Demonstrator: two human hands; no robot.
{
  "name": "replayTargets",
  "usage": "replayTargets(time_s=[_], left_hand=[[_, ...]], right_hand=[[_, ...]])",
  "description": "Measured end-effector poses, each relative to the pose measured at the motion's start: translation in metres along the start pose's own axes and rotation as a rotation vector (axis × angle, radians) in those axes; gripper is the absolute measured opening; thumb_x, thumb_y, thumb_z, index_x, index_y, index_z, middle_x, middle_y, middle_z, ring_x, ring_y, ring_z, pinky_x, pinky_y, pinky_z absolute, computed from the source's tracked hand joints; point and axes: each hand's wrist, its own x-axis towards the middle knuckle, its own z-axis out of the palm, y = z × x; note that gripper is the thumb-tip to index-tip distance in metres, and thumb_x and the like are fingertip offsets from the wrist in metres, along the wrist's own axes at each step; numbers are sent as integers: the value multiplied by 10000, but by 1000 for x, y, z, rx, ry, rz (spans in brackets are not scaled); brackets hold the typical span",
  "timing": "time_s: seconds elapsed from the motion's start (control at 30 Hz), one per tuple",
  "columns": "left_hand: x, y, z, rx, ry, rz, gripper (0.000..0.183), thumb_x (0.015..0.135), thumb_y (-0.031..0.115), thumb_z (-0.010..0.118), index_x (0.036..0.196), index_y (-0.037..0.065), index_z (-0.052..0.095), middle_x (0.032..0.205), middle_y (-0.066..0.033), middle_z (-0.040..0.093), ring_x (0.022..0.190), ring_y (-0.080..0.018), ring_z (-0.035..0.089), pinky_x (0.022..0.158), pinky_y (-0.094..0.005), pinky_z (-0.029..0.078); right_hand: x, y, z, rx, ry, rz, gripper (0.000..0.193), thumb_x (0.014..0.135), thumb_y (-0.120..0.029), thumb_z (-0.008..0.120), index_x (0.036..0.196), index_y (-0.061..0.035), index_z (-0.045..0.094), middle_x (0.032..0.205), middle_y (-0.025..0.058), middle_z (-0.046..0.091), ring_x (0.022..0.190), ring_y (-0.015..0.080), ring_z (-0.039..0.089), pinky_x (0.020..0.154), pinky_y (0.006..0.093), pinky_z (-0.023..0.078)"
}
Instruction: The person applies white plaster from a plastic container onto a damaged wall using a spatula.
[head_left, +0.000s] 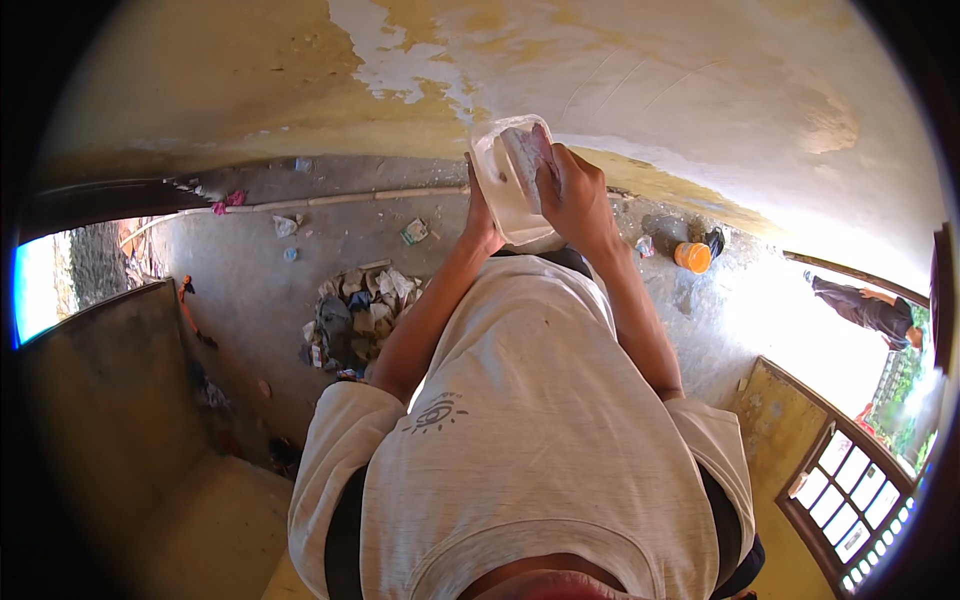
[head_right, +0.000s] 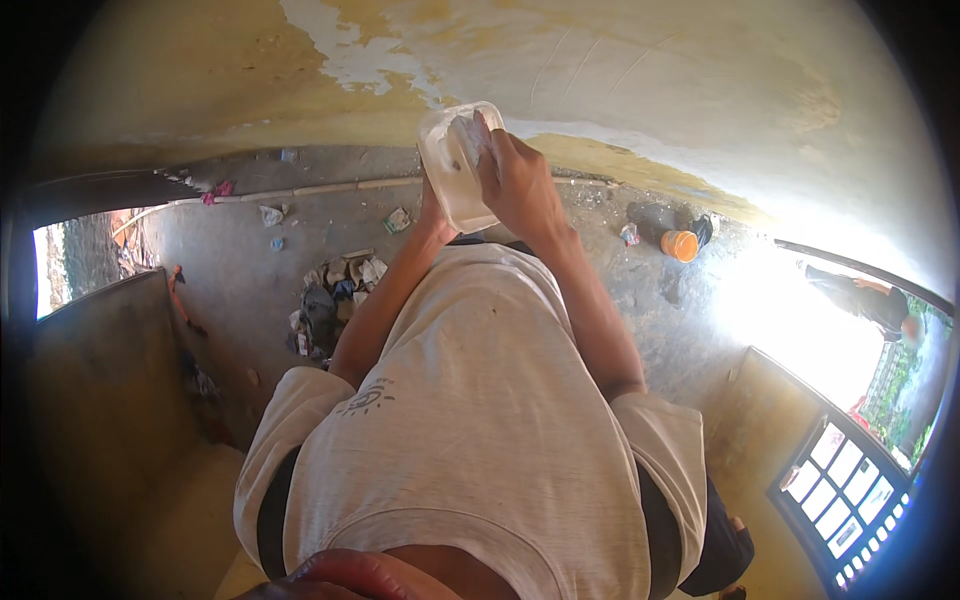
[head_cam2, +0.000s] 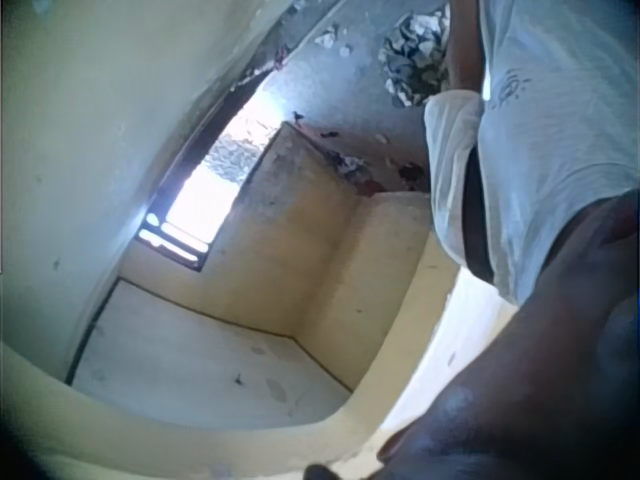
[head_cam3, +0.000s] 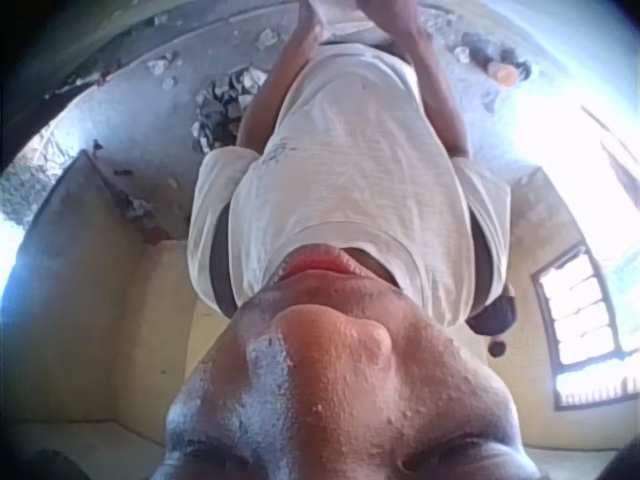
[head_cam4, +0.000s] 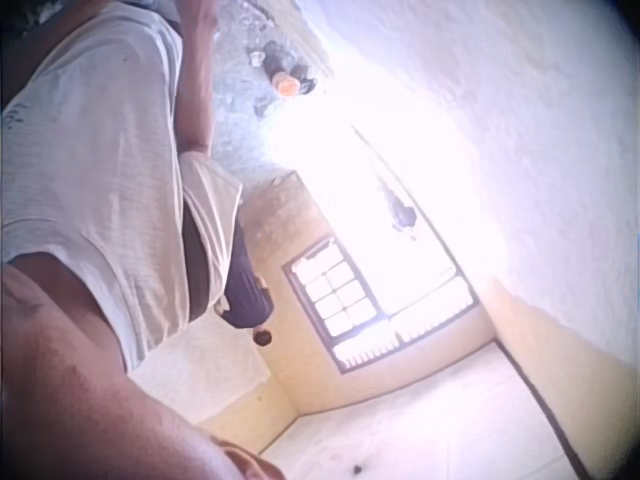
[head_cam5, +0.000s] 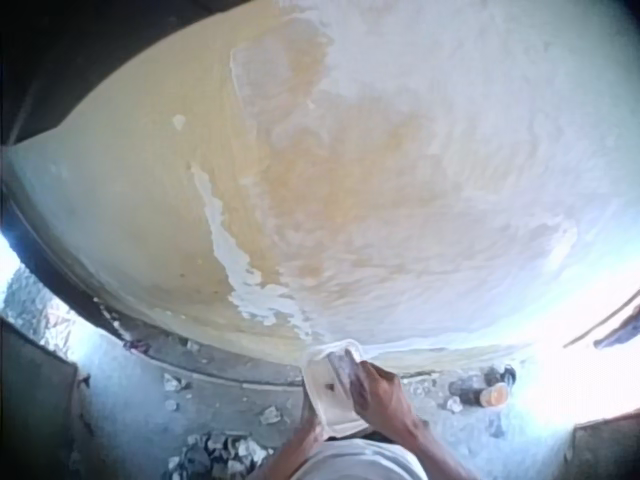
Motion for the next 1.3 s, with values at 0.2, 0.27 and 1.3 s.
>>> replayTargets(time_s=[0.2,0.27,1.3], left_hand=[[-1,-6,-17,-25,25,-7,497,990,464,373,1347,123,427,1241,-82,558,1124,-223,577,915,-394,526],[0,-7,-18,-17,13,20,504,985,461,385,1347,113,429,1242,-83,560,1116,-226,582,909,-388,529],[0,-1,-17,126,100,-11,726,933,677,179,1381,156,414,1295,-74,539,1176,-245,547,983,-415,472]], right_hand=[[-14,3,22,29,-29,-48,303,844,-22,538,1139,45,549,814,242,603,702,439,591,615,469,465],[-12,6,19,13,-7,-21,295,835,-16,548,1119,61,548,811,259,604,700,444,592,618,471,469],[2,-9,28,28,-77,-20,267,827,-5,554,1087,58,550,771,261,594,690,444,577,615,464,463]])
